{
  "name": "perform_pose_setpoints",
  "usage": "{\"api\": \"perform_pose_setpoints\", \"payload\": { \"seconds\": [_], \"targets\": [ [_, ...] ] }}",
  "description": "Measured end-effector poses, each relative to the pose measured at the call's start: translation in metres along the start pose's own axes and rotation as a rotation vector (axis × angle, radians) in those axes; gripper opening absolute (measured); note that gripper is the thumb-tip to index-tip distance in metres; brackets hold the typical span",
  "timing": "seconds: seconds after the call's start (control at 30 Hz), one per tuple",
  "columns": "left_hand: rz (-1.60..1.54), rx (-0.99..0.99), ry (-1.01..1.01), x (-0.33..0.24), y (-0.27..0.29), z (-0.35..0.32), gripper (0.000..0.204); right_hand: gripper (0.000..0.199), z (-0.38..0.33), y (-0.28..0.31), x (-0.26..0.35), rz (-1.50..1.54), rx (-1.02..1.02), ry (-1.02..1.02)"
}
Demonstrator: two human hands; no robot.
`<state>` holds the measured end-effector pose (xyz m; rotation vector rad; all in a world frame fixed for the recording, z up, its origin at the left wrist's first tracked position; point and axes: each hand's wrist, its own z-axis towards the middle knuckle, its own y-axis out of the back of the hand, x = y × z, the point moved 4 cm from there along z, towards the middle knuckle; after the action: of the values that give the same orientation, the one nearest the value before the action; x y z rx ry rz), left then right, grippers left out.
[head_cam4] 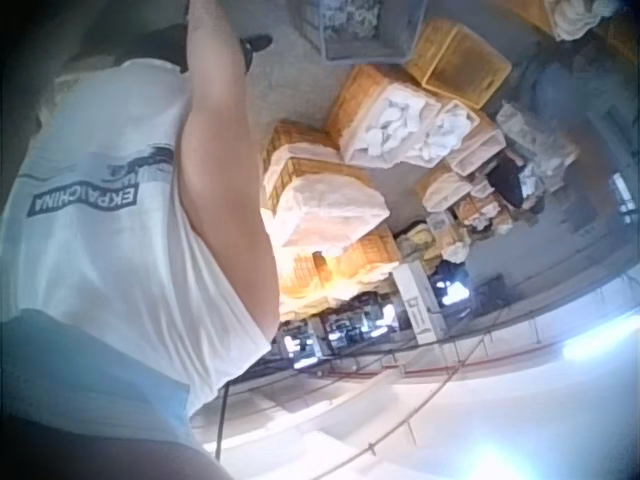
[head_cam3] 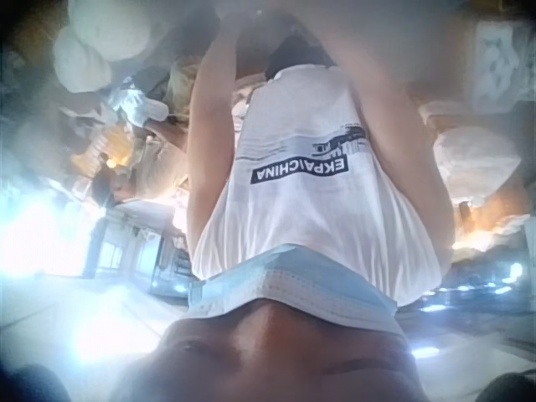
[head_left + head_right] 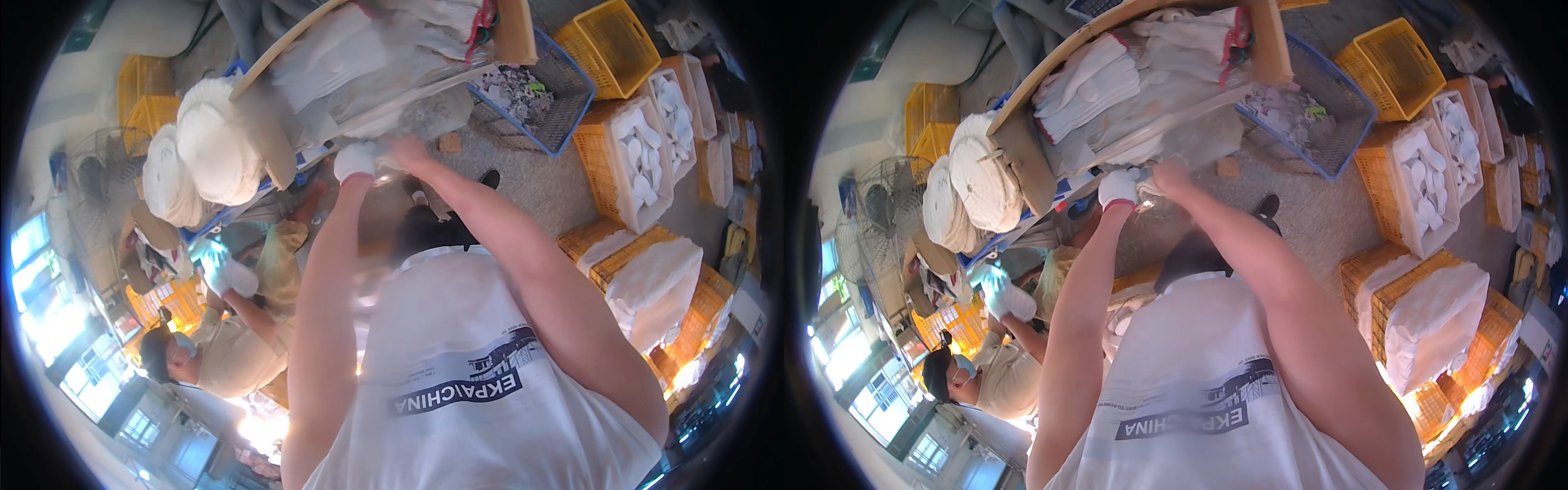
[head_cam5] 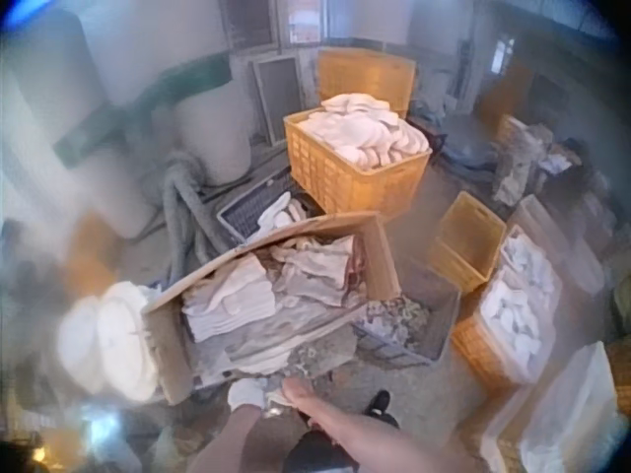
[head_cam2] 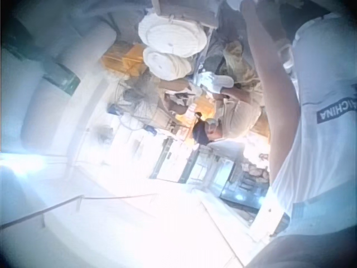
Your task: The person repeatedly picks up white fabric pieces, trims edges with scissors, and places them into a yellow crate. The person also moves a crate and retrieves more fabric from a cardboard box.
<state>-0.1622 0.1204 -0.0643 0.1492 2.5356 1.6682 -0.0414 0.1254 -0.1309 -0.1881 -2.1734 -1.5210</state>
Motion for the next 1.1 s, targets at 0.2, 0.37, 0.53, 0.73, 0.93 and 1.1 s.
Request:
{"api": "perform_pose_setpoints", "payload": {
  "seconds": [0.2, 0.37, 0.53, 0.73, 0.93, 1.1],
  "targets": [
    [-0.022, 0.034, -0.038, -0.012, 0.0, 0.003, 0.024, 0.034, -0.018, 0.025, -0.011, 0.027, 0.189, -0.088],
    [-0.058, 0.099, 0.037, 0.019, 0.003, -0.023, 0.025, 0.027, -0.031, 0.007, 0.021, 0.106, 0.036, -0.119],
    [0.111, 0.055, -0.028, 0.008, 0.016, -0.005, 0.022, 0.025, 0.002, -0.018, 0.008, 0.126, 0.187, -0.089],
    [0.024, 0.086, 0.137, -0.025, 0.016, 0.004, 0.025, 0.025, 0.007, -0.005, -0.02, 0.067, 0.102, -0.032],
    [-0.046, 0.048, 0.199, -0.037, 0.007, 0.008, 0.027, 0.03, 0.017, 0.002, -0.034, 0.027, 0.204, -0.066],
    [-0.078, 0.051, 0.222, -0.055, 0.008, 0.017, 0.023, 0.03, 0.02, 0.029, -0.05, -0.025, 0.162, -0.067]
  ]
}}
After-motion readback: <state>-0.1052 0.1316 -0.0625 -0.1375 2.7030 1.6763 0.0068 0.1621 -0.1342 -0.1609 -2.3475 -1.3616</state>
